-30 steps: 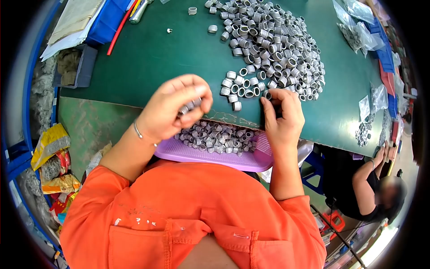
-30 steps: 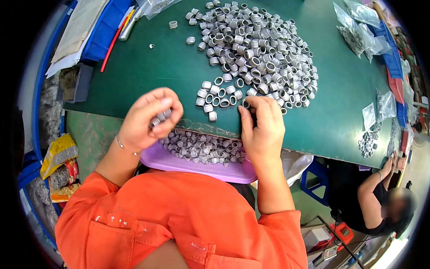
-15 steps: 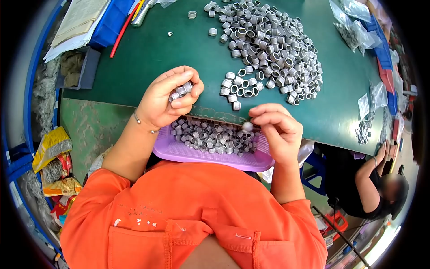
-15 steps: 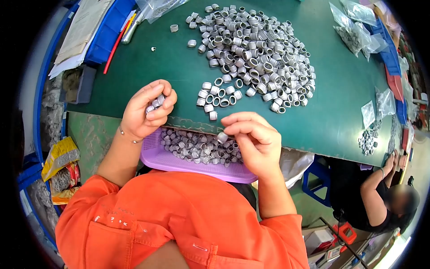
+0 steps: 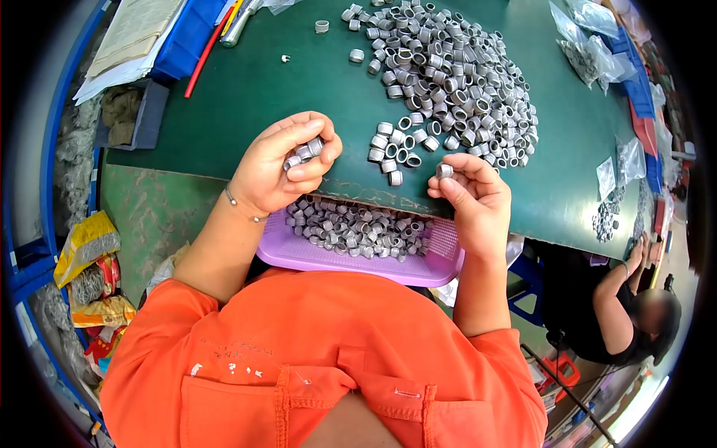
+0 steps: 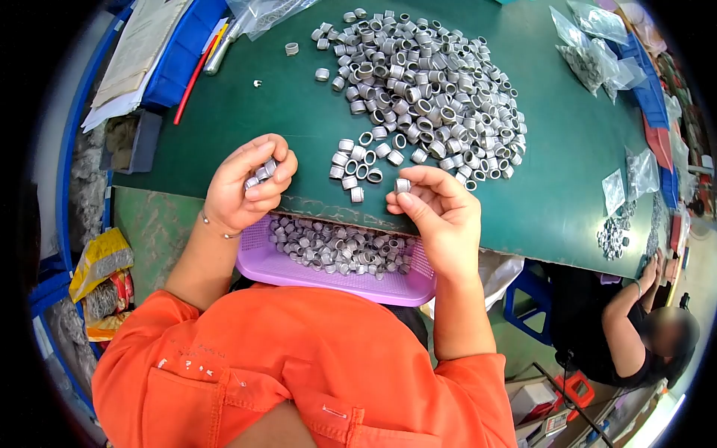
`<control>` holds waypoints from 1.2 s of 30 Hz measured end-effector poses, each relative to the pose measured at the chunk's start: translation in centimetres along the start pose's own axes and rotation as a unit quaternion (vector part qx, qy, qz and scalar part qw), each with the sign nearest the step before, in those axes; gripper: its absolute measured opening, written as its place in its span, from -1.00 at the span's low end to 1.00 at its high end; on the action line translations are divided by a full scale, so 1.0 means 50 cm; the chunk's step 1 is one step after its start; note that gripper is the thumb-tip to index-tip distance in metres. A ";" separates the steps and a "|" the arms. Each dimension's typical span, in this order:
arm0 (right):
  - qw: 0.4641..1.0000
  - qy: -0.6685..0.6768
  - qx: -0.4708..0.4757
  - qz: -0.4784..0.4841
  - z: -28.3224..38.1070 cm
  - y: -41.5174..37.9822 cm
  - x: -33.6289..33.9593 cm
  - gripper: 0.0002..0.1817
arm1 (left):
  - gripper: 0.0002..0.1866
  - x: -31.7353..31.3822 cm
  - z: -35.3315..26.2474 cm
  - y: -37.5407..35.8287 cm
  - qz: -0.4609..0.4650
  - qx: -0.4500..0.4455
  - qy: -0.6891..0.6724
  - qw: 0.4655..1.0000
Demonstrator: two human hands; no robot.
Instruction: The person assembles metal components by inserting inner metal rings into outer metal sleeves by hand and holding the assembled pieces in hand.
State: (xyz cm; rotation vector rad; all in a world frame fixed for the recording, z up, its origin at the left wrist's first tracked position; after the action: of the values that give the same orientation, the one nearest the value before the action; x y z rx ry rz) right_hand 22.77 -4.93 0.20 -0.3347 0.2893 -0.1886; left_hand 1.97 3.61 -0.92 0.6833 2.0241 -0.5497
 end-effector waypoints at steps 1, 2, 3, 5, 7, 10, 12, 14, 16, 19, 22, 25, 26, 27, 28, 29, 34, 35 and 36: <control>0.999 0.042 -0.012 0.016 -0.004 -0.001 0.002 -0.76 | -0.79 -0.001 0.000 0.000 0.005 0.005 0.002 1.000; 0.999 0.041 -0.012 0.015 -0.004 -0.002 0.004 -0.76 | -0.79 -0.001 0.000 0.000 0.006 0.006 0.001 1.000; 0.995 0.089 -0.020 0.036 -0.006 -0.003 0.001 -0.78 | -0.80 -0.001 -0.001 0.000 0.005 0.005 0.002 1.000; 0.989 0.136 -0.029 0.057 -0.010 -0.004 -0.003 -0.79 | -0.80 0.000 0.001 -0.001 0.003 0.004 0.002 1.000; 0.983 0.159 0.008 0.092 -0.005 -0.007 -0.010 -0.83 | -0.79 0.002 0.002 0.000 -0.008 -0.010 0.000 1.000; 0.981 0.106 0.068 0.151 0.000 -0.016 -0.022 -0.83 | -0.80 0.002 0.000 0.000 0.006 0.004 -0.004 1.000; 0.978 -0.019 0.099 0.181 0.012 -0.022 -0.030 -0.81 | -0.79 -0.001 -0.002 0.000 0.008 0.002 -0.001 1.000; 0.967 -0.089 0.123 0.206 0.028 -0.018 -0.042 -0.81 | -0.79 -0.003 -0.002 0.000 0.009 0.000 0.001 1.000; 0.884 -0.363 0.295 0.006 0.055 -0.011 -0.052 -0.82 | -0.79 -0.004 -0.001 0.000 0.008 -0.001 0.000 1.000; 0.811 -0.471 0.288 -0.193 0.050 0.015 -0.056 -0.85 | -0.79 0.000 0.001 0.000 0.000 0.001 -0.006 1.000; 0.809 -0.458 0.310 -0.198 0.043 0.016 -0.051 -0.85 | -0.80 -0.001 0.001 -0.001 -0.007 -0.008 -0.006 1.000; 0.934 -0.284 0.148 -0.162 0.018 0.015 -0.013 -0.91 | -0.80 -0.002 0.000 0.000 -0.012 -0.006 -0.001 1.000; 0.976 -0.168 0.071 -0.119 0.016 0.012 -0.011 -0.91 | -0.80 -0.003 0.001 0.000 -0.010 -0.006 -0.002 1.000; 0.996 -0.050 -0.008 -0.075 0.013 0.010 -0.012 -0.92 | -0.80 -0.003 0.001 0.001 -0.009 -0.006 -0.004 1.000; 0.999 -0.003 -0.031 -0.027 0.005 0.012 -0.005 -0.90 | -0.80 -0.004 0.001 0.001 -0.009 -0.008 -0.001 1.000; 0.999 -0.005 -0.031 -0.032 0.005 0.011 0.000 -0.90 | -0.80 -0.005 0.001 0.001 -0.009 -0.009 0.002 1.000; 0.984 0.156 -0.033 0.084 -0.005 0.006 -0.009 -0.88 | -0.79 -0.002 0.000 0.000 -0.013 -0.015 0.004 1.000; 0.981 0.163 -0.004 0.105 -0.001 0.003 -0.014 -0.87 | -0.79 0.000 -0.001 0.000 -0.016 -0.017 0.004 1.000; 0.981 0.137 0.027 0.131 0.002 0.000 -0.018 -0.87 | -0.80 -0.001 -0.001 0.000 -0.005 -0.008 0.002 1.000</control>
State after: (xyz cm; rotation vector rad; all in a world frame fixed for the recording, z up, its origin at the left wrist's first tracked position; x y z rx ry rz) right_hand 21.94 -4.69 0.51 -0.2131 0.5956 0.0190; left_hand 1.97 3.63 -0.87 0.6654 2.0346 -0.5379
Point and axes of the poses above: each hand's wrist, its own y-axis towards the middle knuckle, its own x-axis out of the back of the hand, z = x × y, the point moved 5 cm from there along y, towards the middle knuckle, and after that the axes turned 13 degrees about -x, right-handed, at the moved point
